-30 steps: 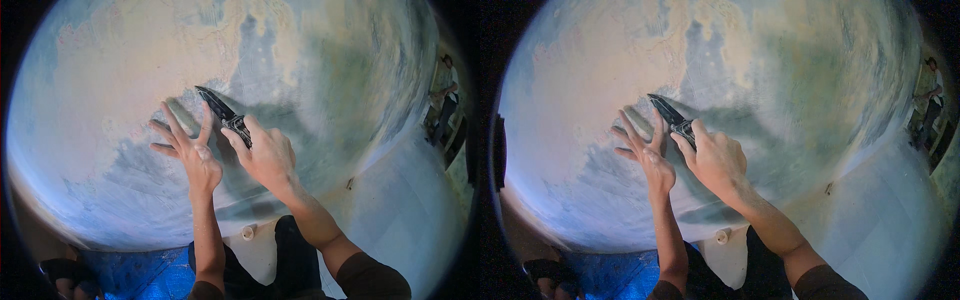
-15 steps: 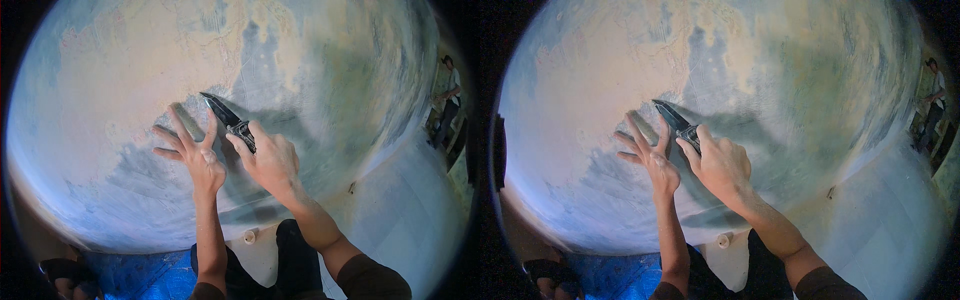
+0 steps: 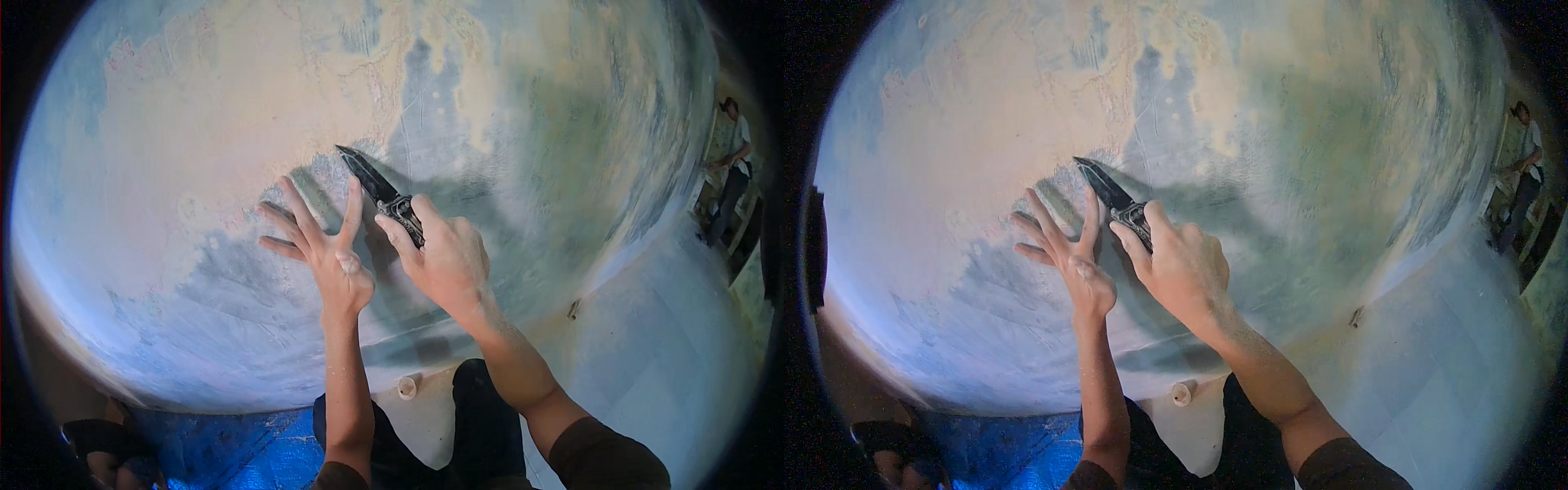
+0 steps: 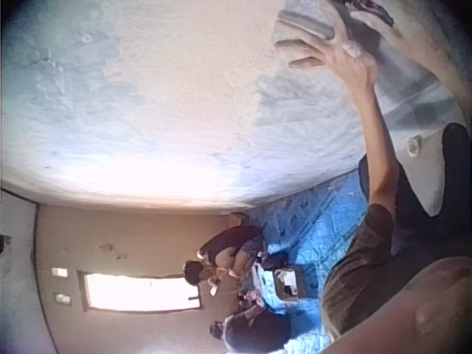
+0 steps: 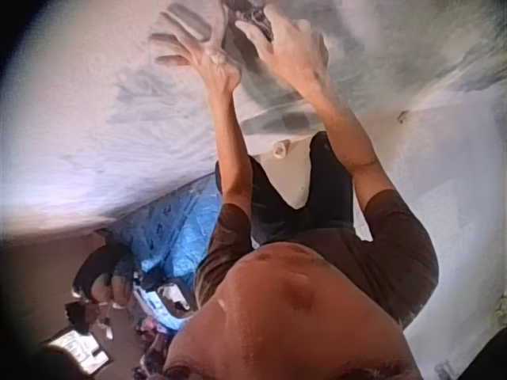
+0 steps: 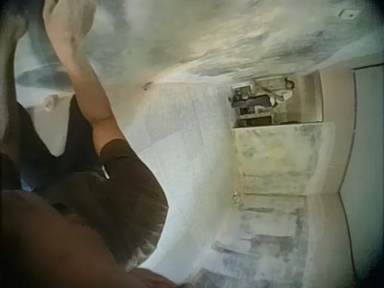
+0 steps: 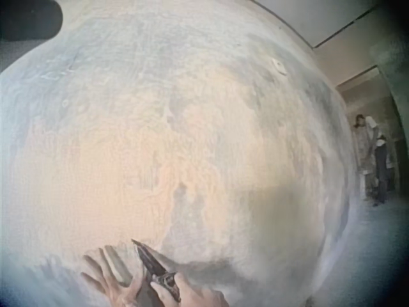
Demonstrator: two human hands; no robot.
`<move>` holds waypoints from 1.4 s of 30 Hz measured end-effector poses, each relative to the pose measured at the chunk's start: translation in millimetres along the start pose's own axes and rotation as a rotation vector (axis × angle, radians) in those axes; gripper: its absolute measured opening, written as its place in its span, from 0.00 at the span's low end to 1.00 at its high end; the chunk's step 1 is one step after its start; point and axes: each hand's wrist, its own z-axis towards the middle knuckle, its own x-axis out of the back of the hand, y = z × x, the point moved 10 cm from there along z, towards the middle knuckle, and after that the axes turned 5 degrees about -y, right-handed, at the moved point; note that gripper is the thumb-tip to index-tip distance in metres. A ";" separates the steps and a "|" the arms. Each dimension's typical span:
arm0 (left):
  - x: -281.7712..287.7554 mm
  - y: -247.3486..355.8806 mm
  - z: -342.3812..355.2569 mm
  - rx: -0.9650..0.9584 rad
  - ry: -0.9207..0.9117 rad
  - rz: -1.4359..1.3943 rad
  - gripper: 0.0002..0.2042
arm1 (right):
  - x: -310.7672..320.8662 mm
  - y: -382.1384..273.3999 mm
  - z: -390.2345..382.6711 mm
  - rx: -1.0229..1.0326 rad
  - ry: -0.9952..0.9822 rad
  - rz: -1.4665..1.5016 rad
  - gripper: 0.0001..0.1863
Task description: Using a knife to scrape or carve into a damaged section of a wall for repair.
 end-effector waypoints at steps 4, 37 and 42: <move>-0.6 -0.2 -2.9 -0.008 0.000 -0.009 0.40 | -1.9 -2.4 -1.2 0.042 -0.010 0.002 0.21; -8.2 -0.2 -1.6 0.044 -0.068 0.068 0.39 | 2.0 1.5 -1.6 0.031 0.032 -0.030 0.22; -5.7 4.1 -2.3 0.008 -0.047 0.050 0.39 | -4.0 6.5 -2.1 0.011 0.002 0.019 0.22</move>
